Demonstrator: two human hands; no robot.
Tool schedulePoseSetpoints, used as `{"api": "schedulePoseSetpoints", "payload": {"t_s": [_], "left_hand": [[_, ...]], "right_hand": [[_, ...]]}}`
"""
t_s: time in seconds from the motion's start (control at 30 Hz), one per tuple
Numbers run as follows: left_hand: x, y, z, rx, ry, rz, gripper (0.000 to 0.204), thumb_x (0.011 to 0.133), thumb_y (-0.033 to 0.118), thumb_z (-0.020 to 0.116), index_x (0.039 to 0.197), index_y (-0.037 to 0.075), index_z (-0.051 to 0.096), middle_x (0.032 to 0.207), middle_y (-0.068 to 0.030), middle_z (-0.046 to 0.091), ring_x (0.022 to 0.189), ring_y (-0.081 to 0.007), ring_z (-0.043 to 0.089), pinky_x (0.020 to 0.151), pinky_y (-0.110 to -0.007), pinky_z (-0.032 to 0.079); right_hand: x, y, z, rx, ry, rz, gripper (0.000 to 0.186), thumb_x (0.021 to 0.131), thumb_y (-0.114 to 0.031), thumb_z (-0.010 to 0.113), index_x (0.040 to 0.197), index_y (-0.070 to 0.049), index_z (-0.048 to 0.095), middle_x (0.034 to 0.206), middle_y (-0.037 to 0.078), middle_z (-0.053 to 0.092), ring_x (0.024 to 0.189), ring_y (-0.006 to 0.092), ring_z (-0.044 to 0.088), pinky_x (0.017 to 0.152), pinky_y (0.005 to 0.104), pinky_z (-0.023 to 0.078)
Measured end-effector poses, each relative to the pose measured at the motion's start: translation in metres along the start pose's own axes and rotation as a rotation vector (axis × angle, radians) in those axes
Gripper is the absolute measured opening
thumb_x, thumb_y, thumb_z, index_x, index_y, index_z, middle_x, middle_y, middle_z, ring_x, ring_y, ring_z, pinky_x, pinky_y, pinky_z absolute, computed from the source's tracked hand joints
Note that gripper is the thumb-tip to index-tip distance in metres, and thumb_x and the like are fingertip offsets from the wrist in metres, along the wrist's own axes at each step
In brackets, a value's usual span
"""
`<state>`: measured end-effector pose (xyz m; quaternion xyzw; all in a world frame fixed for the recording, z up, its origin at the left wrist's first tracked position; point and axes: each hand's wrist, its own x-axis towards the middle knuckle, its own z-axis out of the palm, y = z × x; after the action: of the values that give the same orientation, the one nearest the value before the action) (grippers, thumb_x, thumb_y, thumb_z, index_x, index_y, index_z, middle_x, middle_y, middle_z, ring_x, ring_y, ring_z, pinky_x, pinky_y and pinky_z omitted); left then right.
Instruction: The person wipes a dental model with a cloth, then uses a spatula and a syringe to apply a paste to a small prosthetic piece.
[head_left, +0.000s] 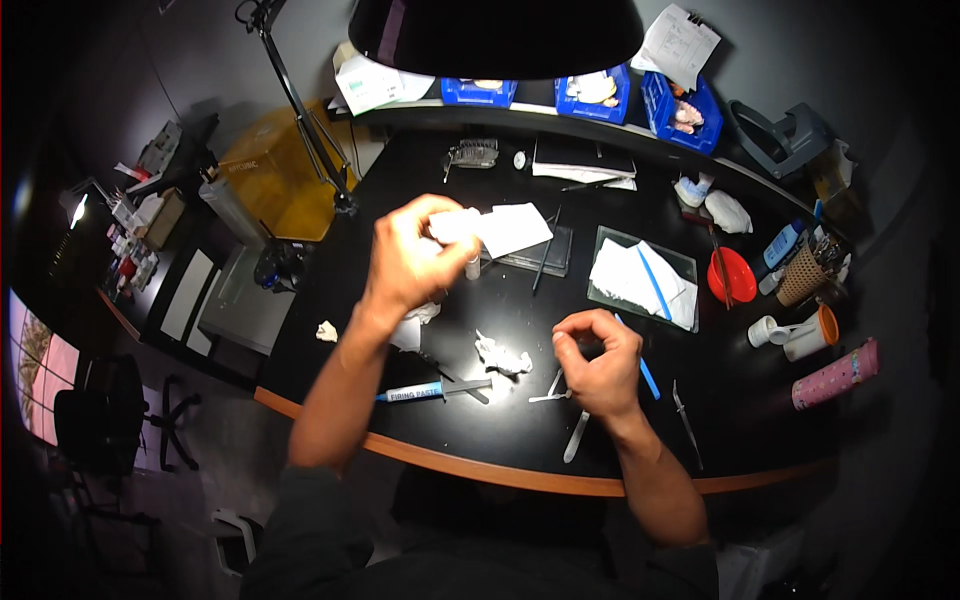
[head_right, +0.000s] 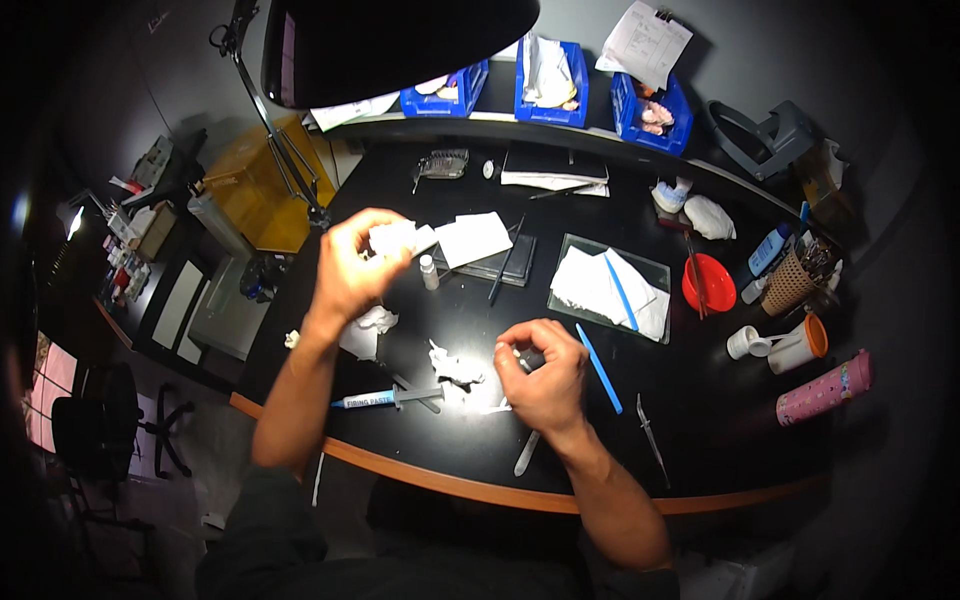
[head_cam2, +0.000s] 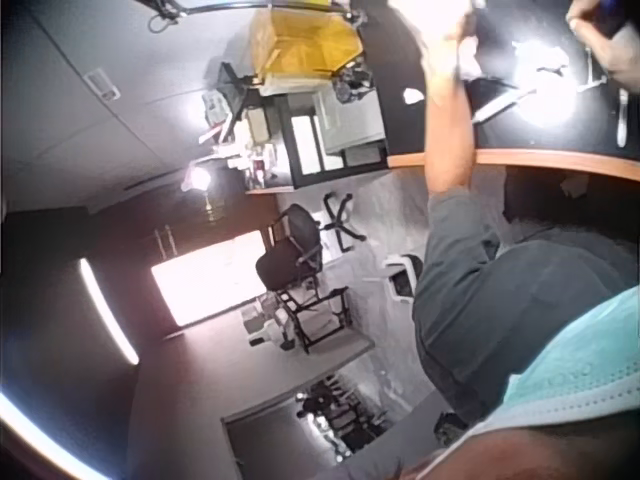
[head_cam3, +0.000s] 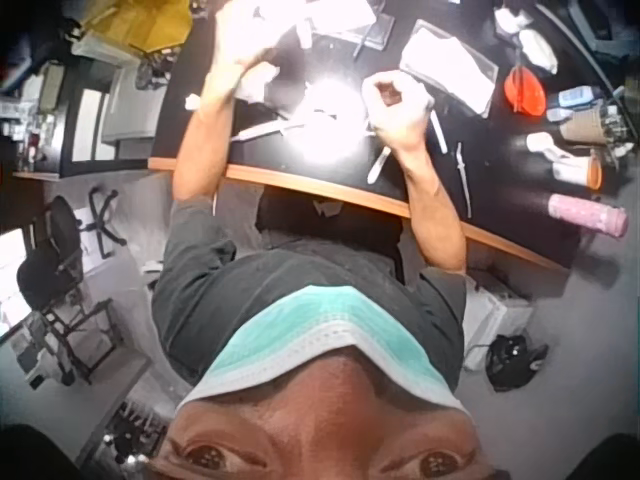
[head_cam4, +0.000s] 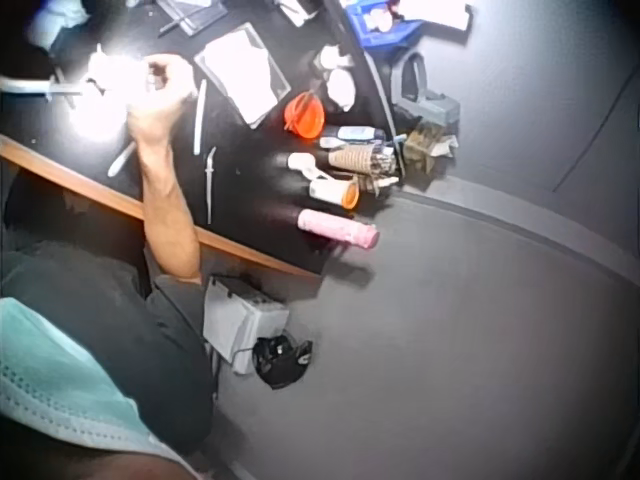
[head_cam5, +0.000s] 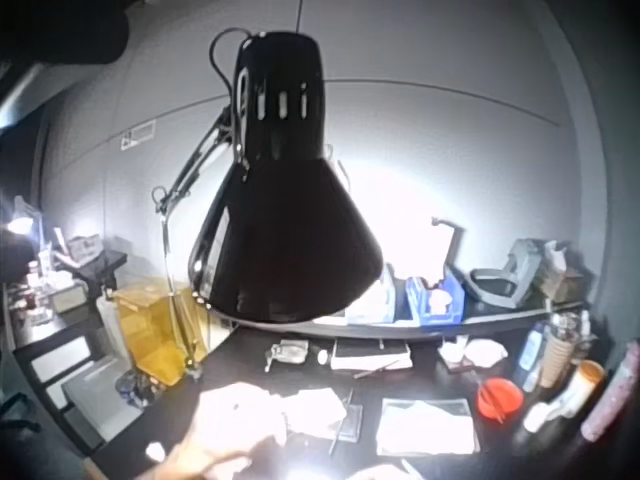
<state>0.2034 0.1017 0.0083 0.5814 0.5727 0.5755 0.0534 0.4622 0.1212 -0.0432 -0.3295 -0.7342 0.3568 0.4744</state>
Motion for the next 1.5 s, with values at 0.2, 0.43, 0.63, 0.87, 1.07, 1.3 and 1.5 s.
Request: {"api": "schedulePoseSetpoints", "payload": {"t_s": [0.2,0.43,0.63,0.87,1.07,1.3,1.5], "left_hand": [[0.133,0.001,-0.006,0.395,-0.047,0.218,0.035,0.094,0.03,0.074,0.113,0.001,0.072,0.086,-0.0106,0.075,0.074,-0.0167,0.07,0.071,-0.032,0.056],[0.211,0.005,0.046,0.286,-0.199,-0.138,0.064,0.09,0.034,0.08,0.138,0.001,0.054,0.094,-0.0099,0.071,0.058,-0.0114,0.062,0.05,-0.027,0.051],[0.259,-0.039,0.035,0.383,-0.31,-0.291,0.052,0.091,0.028,0.081,0.129,0.0,0.06,0.097,-0.0086,0.072,0.053,-0.0095,0.058,0.05,-0.025,0.048],[0.27,-0.036,0.041,0.477,-0.396,-0.299,0.032,0.091,0.032,0.079,0.097,0.001,0.076,0.073,-0.0056,0.073,0.053,-0.0085,0.059,0.054,-0.026,0.048],[0.246,-0.03,0.033,0.568,-0.444,-0.138,0.029,0.099,0.027,0.058,0.119,0.008,0.067,0.11,-0.0071,0.065,0.096,-0.016,0.057,0.088,-0.032,0.042],[0.167,-0.007,-0.018,0.827,-0.294,0.297,0.022,0.09,0.021,0.072,0.093,0.0,0.074,0.071,-0.0058,0.07,0.058,-0.0115,0.062,0.06,-0.029,0.051],[0.02,0.002,-0.061,0.689,-0.599,-0.111,0.027,0.084,0.016,0.077,0.103,-0.003,0.073,0.09,-0.0169,0.073,0.086,-0.0275,0.072,0.079,-0.037,0.056]], "right_hand": [[-0.005,-0.01,-0.001,-0.006,-0.034,-0.154,0.004,0.076,-0.002,0.073,0.08,-0.001,0.072,0.077,0.01,0.071,0.073,0.0227,0.066,0.068,0.0325,0.052],[-0.004,-0.004,-0.004,-0.052,-0.051,-0.21,0.004,0.074,-0.001,0.074,0.078,-0.001,0.071,0.078,0.01,0.072,0.073,0.0232,0.068,0.069,0.0324,0.053],[-0.005,-0.011,0.009,0.012,-0.114,-0.262,0.005,0.075,-0.004,0.072,0.077,-0.003,0.069,0.079,0.01,0.07,0.072,0.0279,0.065,0.068,0.0364,0.051],[-0.003,-0.01,0.007,-0.024,-0.103,-0.253,0.005,0.075,-0.001,0.073,0.079,-0.002,0.07,0.079,0.012,0.07,0.071,0.0299,0.063,0.066,0.0376,0.05],[-0.006,-0.007,0.008,-0.059,-0.137,-0.181,0.005,0.085,0.002,0.07,0.088,0.0,0.069,0.087,0.012,0.068,0.075,0.0278,0.064,0.066,0.036,0.051],[-0.006,-0.009,0.005,-0.022,-0.12,-0.048,0.002,0.093,0.003,0.065,0.094,0.002,0.064,0.088,0.012,0.065,0.07,0.02,0.064,0.061,0.0303,0.05],[-0.003,-0.008,0.002,-0.041,-0.059,-0.027,0.002,0.094,0.004,0.063,0.096,0.004,0.063,0.087,0.014,0.064,0.07,0.0215,0.065,0.064,0.0313,0.052]]}}
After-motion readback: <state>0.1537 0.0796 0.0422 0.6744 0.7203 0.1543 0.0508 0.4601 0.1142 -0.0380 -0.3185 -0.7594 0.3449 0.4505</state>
